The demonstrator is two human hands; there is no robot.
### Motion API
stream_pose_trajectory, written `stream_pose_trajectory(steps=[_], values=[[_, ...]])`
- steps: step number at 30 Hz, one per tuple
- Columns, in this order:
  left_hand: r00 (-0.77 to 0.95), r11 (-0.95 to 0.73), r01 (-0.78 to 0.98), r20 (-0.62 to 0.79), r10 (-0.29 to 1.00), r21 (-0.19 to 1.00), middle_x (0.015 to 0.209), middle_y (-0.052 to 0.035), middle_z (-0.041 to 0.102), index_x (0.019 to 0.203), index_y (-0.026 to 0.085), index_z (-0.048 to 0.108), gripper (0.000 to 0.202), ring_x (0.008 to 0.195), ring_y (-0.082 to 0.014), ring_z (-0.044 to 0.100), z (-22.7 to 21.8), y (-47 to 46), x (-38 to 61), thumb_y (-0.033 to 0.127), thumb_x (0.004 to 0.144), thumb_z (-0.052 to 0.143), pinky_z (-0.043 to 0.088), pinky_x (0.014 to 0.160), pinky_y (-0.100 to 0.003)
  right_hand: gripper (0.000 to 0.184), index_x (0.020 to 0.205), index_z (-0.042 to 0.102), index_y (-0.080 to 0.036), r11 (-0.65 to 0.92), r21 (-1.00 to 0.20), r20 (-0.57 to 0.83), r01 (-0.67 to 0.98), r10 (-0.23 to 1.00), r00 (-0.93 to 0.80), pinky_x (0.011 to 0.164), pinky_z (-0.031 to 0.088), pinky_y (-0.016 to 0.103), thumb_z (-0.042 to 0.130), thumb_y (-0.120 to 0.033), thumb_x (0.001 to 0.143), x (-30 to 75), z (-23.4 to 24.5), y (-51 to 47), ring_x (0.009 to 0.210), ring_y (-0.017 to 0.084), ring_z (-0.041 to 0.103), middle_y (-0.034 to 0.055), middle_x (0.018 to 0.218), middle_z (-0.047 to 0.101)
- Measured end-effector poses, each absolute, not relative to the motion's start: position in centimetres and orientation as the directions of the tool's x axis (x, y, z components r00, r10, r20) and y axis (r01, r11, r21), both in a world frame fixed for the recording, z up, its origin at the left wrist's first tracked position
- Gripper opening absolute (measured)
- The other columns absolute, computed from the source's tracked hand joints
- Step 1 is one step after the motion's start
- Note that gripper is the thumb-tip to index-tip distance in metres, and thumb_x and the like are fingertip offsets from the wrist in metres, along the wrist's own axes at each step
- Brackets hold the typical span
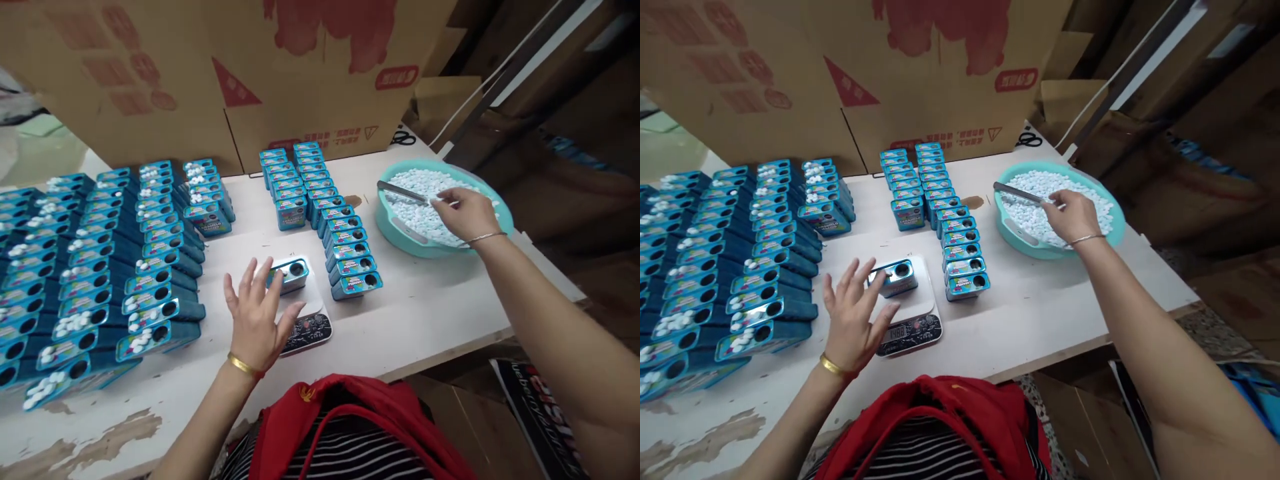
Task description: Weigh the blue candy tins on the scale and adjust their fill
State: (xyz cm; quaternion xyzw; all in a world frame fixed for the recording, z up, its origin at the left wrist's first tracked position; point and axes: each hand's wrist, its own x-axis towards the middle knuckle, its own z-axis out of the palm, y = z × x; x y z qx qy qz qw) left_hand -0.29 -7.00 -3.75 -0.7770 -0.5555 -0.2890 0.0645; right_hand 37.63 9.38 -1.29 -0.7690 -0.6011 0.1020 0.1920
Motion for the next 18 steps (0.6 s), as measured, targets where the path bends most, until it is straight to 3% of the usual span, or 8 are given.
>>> stream_pose_trajectory(steps=[3,5,7,9,13,18], values=[[0.275,-0.413,0.887,0.481,0.833,0.207,0.138,-0.0106,0.05,0.128,0.022,0.05,0.045,0.137,-0.0299,0.033,-4.3,-5.9,1.0,0.043,0.089,0.05,-0.001,0.114,-0.061,0.052,0.118,0.059,-0.003,-0.357,-0.234,-0.155,0.904,0.932,0.328,0.079,0.035,0.034,0.064,-0.039,0.08,40.5,-2.7,10.1,0.096,0.025,0.054,0.0257,0.112,0.06],[0.28,-0.423,0.88,0.481,0.831,0.217,0.138,-0.0108,0.05,0.127,0.022,0.05,0.044,0.137,-0.0304,0.033,-4.2,-5.8,1.4,0.042,0.088,0.052,-0.002,0.113,-0.062,0.067,0.123,0.054,-0.001,-0.375,-0.237,-0.199,0.896,0.922,0.334,0.076,0.035,0.034,0.07,-0.044,0.074,40.8,-3.5,10.5,0.097,0.027,0.054,0.0285,0.116,0.057],[0.259,-0.418,0.877,0.5,0.827,0.238,0.137,-0.0116,0.05,0.126,0.022,0.051,0.042,0.136,-0.0306,0.035,-3.6,-5.9,1.2,0.039,0.087,0.054,0.001,0.114,-0.062,0.075,0.128,0.05,-0.004,-0.364,-0.257,-0.221,0.895,0.924,0.313,0.074,0.036,0.031,0.073,-0.045,0.07,40.2,-4.0,11.0,0.096,0.025,0.055,0.0258,0.118,0.056],[0.222,-0.404,0.875,0.521,0.824,0.266,0.136,-0.0121,0.051,0.124,0.023,0.053,0.038,0.134,-0.03,0.039,-3.0,-6.4,0.3,0.033,0.087,0.055,0.006,0.114,-0.061,0.067,0.125,0.053,-0.009,-0.348,-0.286,-0.227,0.893,0.93,0.289,0.072,0.039,0.027,0.075,-0.038,0.068,39.2,-4.4,11.7,0.089,0.021,0.057,0.0187,0.111,0.062],[0.126,-0.341,0.876,0.523,0.843,0.34,0.128,-0.0133,0.052,0.115,0.02,0.057,0.03,0.128,-0.0301,0.044,-3.5,-8.3,-2.7,0.029,0.086,0.054,0.017,0.114,-0.058,0.038,0.101,0.066,-0.016,-0.343,-0.342,-0.172,0.875,0.938,0.301,0.073,0.043,0.023,0.07,-0.015,0.063,38.2,-5.1,13.3,0.081,0.018,0.06,0.0075,0.091,0.067],[0.073,-0.28,0.878,0.472,0.879,0.387,0.116,-0.0133,0.057,0.108,0.019,0.058,0.026,0.117,-0.0294,0.051,-7.3,-12.0,-6.1,0.033,0.087,0.049,0.028,0.111,-0.057,0.021,0.087,0.066,-0.014,-0.36,-0.48,-0.119,0.8,0.93,0.348,0.065,0.048,0.022,0.059,-0.01,0.068,39.2,-5.4,13.8,0.061,0.013,0.059,0.0016,0.066,0.063]])
